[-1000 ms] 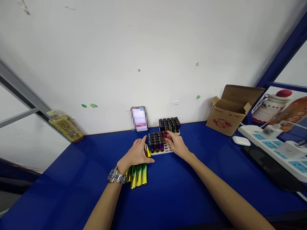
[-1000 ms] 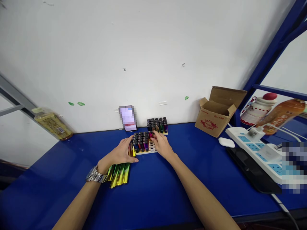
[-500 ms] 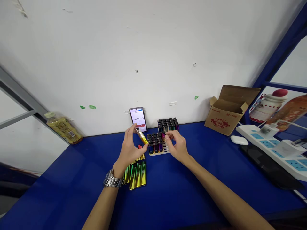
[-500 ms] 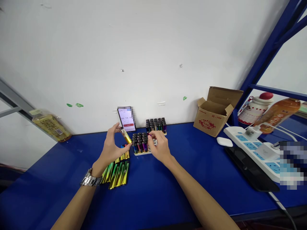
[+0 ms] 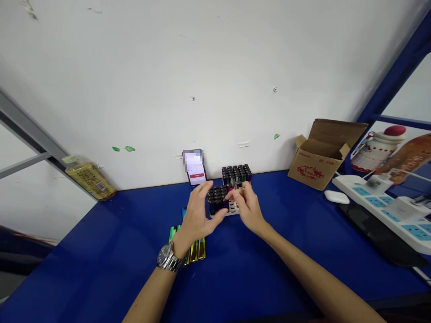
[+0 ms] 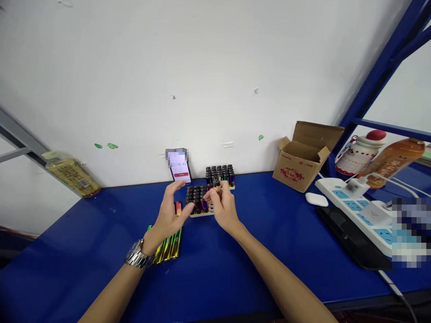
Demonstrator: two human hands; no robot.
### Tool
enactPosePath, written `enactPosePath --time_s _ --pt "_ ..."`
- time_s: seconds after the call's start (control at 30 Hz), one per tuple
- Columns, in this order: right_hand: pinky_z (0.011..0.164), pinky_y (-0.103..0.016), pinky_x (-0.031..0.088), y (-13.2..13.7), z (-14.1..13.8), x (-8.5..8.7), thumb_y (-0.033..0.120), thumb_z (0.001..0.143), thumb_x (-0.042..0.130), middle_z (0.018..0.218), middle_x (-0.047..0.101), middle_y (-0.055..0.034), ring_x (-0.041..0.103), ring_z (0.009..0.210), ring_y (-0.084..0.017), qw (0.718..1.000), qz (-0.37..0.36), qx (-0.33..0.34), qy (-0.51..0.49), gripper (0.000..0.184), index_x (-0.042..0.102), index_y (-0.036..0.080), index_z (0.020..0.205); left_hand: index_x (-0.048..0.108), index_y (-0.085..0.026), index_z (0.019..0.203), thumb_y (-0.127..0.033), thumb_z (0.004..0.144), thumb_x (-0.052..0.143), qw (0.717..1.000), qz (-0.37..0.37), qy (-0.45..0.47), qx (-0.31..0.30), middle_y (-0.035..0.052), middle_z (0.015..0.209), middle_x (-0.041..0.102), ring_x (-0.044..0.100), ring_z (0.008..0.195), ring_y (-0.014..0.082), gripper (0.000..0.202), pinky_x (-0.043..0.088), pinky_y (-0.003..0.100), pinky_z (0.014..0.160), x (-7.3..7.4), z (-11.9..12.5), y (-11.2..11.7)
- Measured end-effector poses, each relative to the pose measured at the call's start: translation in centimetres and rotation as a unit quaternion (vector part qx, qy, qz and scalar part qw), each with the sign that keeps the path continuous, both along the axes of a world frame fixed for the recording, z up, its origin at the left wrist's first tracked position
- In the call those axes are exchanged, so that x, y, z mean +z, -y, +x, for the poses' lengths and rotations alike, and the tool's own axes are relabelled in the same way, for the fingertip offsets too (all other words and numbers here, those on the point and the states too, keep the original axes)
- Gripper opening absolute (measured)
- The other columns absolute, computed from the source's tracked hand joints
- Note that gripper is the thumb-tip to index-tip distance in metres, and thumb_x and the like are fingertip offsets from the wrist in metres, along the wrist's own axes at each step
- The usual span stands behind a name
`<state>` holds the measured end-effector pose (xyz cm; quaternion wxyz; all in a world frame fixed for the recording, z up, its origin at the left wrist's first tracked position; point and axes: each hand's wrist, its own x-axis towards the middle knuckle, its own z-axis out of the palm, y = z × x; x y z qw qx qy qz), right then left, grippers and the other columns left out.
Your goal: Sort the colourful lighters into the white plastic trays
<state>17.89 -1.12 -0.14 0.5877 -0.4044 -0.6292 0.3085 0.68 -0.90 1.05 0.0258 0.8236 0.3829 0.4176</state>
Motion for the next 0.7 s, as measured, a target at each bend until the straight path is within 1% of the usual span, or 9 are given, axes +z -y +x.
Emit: enactPosePath --time_s 0.07,0.13,0.17,0.23,0.3,0.33,0.43,0.57,0.7 --pt "0.046 -0.022 0.04 -0.5 0.4 -0.2 0.035 0.087 0.046 0.058 0.057 0.0051 0.049 0.047 -0.011 0.994 -0.051 0.018 -0.098 0.016 0.037 0.024 0.081 0.033 -0.019 0.133 -0.039 0.091 0.044 0.997 -0.039 0.058 0.028 0.0147 0.13 0.049 0.046 0.123 0.0267 0.048 0.039 0.046 0.102 -0.8 -0.5 -0.8" --pt "0.037 -0.018 0.029 -1.0 0.8 -0.5 0.038 0.084 0.049 0.044 0.044 0.0098 0.036 0.035 -0.008 0.981 -0.107 0.041 -0.158 0.02 0.037 0.024 0.077 0.04 -0.019 0.127 -0.038 0.095 0.034 0.991 -0.088 0.09 0.054 0.0133 0.124 0.053 0.051 0.116 0.0239 0.038 0.04 0.044 0.1 -1.6 -1.0 -1.6" --pt "0.034 -0.018 0.023 -1.3 1.1 -0.6 0.041 0.083 0.048 0.04 0.037 0.0108 0.028 0.032 -0.007 0.974 -0.138 0.053 -0.171 0.023 0.04 0.023 0.074 0.043 -0.019 0.124 -0.039 0.096 0.031 0.987 -0.11 0.096 0.067 0.0127 0.121 0.055 0.053 0.114 0.0236 0.037 0.041 0.043 0.099 -1.9 -1.3 -2.0" --pt "0.033 -0.018 0.016 -1.7 1.4 -0.9 0.05 0.084 0.042 0.035 0.028 0.0102 0.019 0.031 -0.006 0.96 -0.197 0.075 -0.183 0.036 0.045 0.02 0.064 0.048 -0.019 0.118 -0.042 0.096 0.029 0.981 -0.142 0.092 0.089 0.0118 0.116 0.058 0.053 0.111 0.0243 0.038 0.041 0.044 0.098 -2.4 -1.6 -2.5" --pt "0.032 -0.019 0.013 -2.0 1.5 -1.1 0.058 0.085 0.035 0.033 0.024 0.0085 0.017 0.03 -0.005 0.947 -0.244 0.08 -0.193 0.051 0.043 0.02 0.051 0.051 -0.019 0.114 -0.044 0.095 0.028 0.978 -0.161 0.08 0.102 0.0111 0.113 0.059 0.053 0.11 0.0249 0.039 0.041 0.045 0.097 -2.8 -1.8 -2.9" --pt "0.032 -0.02 0.012 -2.0 1.4 -1.2 0.059 0.085 0.034 0.032 0.023 0.0079 0.016 0.029 -0.005 0.942 -0.26 0.077 -0.199 0.054 0.039 0.021 0.047 0.052 -0.019 0.113 -0.044 0.095 0.028 0.978 -0.168 0.071 0.104 0.0107 0.112 0.06 0.053 0.11 0.0248 0.039 0.041 0.045 0.097 -2.9 -1.9 -3.0" --pt "0.031 -0.02 0.011 -1.9 0.7 -1.0 0.05 0.086 0.035 0.032 0.021 0.0075 0.015 0.027 -0.005 0.927 -0.293 0.056 -0.229 0.052 0.029 0.022 0.043 0.053 -0.019 0.112 -0.044 0.096 0.027 0.976 -0.191 0.04 0.096 0.01 0.112 0.06 0.053 0.11 0.0239 0.039 0.039 0.043 0.098 -3.1 -1.9 -3.1" --pt "0.03 -0.018 0.01 -1.6 -0.2 -0.4 0.035 0.086 0.03 0.032 0.023 0.007 0.015 0.027 -0.005 0.915 -0.31 0.005 -0.258 0.043 0.025 0.023 0.045 0.052 -0.019 0.112 -0.044 0.096 0.025 0.973 -0.212 0.013 0.089 0.0095 0.112 0.061 0.053 0.109 0.0234 0.04 0.039 0.042 0.098 -3.2 -1.8 -3.1" --pt "0.029 -0.018 0.011 -1.3 -0.4 0.0 0.037 0.087 0.029 0.03 0.023 0.0069 0.014 0.026 -0.005 0.908 -0.337 0.034 -0.248 0.045 0.027 0.023 0.044 0.052 -0.02 0.112 -0.045 0.096 0.023 0.972 -0.219 0.011 0.086 0.0088 0.11 0.061 0.055 0.107 0.0233 0.041 0.041 0.042 0.095 -3.2 -1.8 -3.0"
